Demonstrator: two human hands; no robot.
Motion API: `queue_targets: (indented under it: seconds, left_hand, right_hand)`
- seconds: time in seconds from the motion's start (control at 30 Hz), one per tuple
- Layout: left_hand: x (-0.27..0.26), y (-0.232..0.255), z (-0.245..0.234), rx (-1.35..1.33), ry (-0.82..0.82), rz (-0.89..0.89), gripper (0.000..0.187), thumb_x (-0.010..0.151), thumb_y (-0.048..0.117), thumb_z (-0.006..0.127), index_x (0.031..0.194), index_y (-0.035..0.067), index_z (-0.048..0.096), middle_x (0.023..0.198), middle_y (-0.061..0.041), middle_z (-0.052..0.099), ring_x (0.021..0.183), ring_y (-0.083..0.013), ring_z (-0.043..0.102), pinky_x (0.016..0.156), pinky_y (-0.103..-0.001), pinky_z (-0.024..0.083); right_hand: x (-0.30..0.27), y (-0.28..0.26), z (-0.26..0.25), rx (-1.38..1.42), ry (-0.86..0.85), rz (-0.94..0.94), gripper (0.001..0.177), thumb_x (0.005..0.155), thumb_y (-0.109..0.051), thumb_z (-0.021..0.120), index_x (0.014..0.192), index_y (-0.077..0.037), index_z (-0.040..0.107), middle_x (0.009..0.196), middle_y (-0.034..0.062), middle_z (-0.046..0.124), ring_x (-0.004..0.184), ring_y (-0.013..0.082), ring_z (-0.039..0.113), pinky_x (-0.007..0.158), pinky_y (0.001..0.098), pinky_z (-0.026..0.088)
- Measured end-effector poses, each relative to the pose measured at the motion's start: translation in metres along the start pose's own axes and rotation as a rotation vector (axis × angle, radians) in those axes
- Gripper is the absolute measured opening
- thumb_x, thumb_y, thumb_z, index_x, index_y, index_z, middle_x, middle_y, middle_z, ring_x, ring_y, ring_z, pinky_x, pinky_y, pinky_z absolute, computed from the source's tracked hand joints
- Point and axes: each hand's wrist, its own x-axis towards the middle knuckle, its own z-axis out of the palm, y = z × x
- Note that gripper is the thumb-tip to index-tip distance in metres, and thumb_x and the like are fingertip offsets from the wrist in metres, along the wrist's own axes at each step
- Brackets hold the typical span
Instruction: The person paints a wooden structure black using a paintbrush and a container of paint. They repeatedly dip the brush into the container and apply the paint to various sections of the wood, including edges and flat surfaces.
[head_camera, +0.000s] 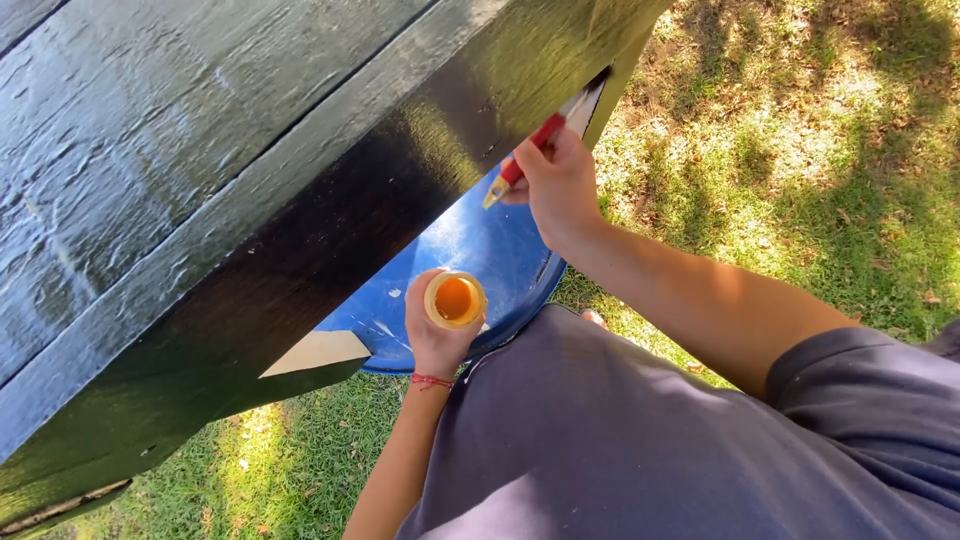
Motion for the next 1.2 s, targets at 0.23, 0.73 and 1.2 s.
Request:
queue_targets:
  seconds: [0.23, 0.73, 1.2]
  left_hand:
    - [0.000, -0.003, -0.001, 0.054, -0.002, 0.004, 0.072, 0.057, -0.003, 0.093, 0.120, 0.010, 0.060, 0.113, -0.013, 0.063, 0.105, -0.0291, 0.063, 0.094, -0.042, 0.053]
    - [-0.001, -0.003, 0.003, 0.084, -0.016, -0.062, 0.073, 0.059, 0.001, 0.095, 0.122, 0.012, 0.059, 0.115, -0.012, 0.062, 0.108, -0.0289, 0.062, 0.094, -0.043, 0.053]
    - [-0.002, -0.009, 0.003, 0.096, -0.011, -0.017, 0.078, 0.057, 0.001, 0.096, 0.125, 0.012, 0.059, 0.117, -0.011, 0.062, 0.109, -0.0271, 0.063, 0.094, -0.041, 0.053]
  right_hand:
    - [0.020, 0.084, -0.026, 0.066, 0.046, 0.384, 0.016, 0.099, -0.016, 0.056, 0.107, -0.005, 0.048, 0.081, 0.0176, 0.065, 0.060, 0.0224, 0.072, 0.058, 0.0329, 0.066]
    - [0.021, 0.095, -0.052, 0.497, -0.078, 0.647, 0.027, 0.101, -0.020, 0.057, 0.109, 0.002, 0.044, 0.087, 0.0088, 0.053, 0.067, 0.0123, 0.065, 0.061, 0.0204, 0.064]
    - [0.036, 0.089, -0.032, 0.442, -0.089, 0.434, 0.019, 0.103, -0.020, 0.052, 0.100, -0.003, 0.044, 0.081, 0.0119, 0.059, 0.063, 0.0140, 0.066, 0.059, 0.0213, 0.063]
